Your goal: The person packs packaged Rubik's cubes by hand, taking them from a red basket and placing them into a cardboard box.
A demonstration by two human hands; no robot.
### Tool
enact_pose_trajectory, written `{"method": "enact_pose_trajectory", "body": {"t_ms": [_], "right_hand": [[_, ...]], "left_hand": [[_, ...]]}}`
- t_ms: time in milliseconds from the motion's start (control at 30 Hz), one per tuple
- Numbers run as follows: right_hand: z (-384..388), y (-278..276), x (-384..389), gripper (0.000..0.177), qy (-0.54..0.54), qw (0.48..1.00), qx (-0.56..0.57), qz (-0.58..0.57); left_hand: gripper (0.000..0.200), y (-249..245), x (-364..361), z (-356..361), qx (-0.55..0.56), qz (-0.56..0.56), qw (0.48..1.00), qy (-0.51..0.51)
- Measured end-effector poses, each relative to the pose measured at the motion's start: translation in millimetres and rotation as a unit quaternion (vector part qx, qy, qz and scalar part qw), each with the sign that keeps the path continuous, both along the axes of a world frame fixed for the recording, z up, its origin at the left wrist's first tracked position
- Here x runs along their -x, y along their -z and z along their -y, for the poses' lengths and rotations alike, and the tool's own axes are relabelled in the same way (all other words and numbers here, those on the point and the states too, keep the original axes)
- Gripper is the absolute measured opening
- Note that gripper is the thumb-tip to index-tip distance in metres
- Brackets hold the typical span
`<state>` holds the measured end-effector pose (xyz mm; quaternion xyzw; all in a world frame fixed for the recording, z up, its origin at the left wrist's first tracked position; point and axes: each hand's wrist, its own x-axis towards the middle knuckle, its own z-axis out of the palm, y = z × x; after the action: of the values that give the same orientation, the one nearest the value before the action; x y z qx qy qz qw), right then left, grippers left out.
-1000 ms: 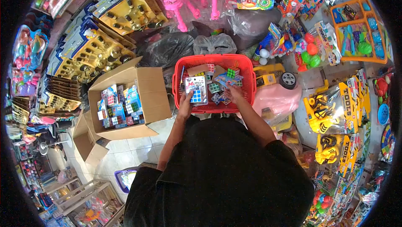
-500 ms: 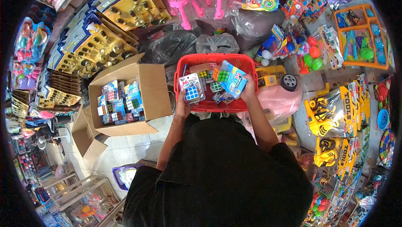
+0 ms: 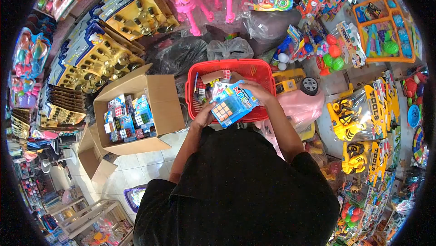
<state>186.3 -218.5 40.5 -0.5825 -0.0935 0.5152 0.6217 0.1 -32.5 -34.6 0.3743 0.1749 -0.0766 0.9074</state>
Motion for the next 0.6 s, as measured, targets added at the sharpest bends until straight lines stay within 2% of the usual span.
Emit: {"method": "enact_pose_trajectory", "body": {"t_ms": [67,167,267,367,400,500,600], "right_hand": [[-0.2,16.9,-7.5,0.041,-0.007,1.000,0.005,-0.001],[-1.2,-20.2,-0.7,0.047,0.025,0.999,0.002,-0.038],[-4.4,9.8,-8.4,0.038,0.119,0.978,-0.078,-0.155],[-12.8,26.1,2.0,0.045,0.212,0.965,-0.104,-0.113],[-13.6,40.8,7.9,0.053,0.208,0.973,-0.074,-0.069],[-25.3,10.1,44.7,0.061,0.104,0.994,-0.025,-0.018],[-45.3,30.8,62.4,0.075,0.089,0.984,-0.081,0.132]], "left_hand": [[0.069,-2.7,-0.1,1.2,-0.015,-0.017,1.000,0.013],[0.061,-1.9,-2.4,0.2,0.001,-0.055,0.999,0.001],[0.054,-7.3,-3.8,-0.8,0.034,-0.006,0.997,-0.067],[0.048,14.5,1.2,-17.4,0.022,-0.021,0.993,-0.115],[0.045,4.6,1.0,-16.8,0.014,-0.005,0.991,-0.134],[0.043,-20.3,-2.1,-14.0,-0.021,0.011,0.986,-0.165],[0.047,-21.2,-2.5,-13.5,-0.017,0.021,0.990,-0.136]]}}
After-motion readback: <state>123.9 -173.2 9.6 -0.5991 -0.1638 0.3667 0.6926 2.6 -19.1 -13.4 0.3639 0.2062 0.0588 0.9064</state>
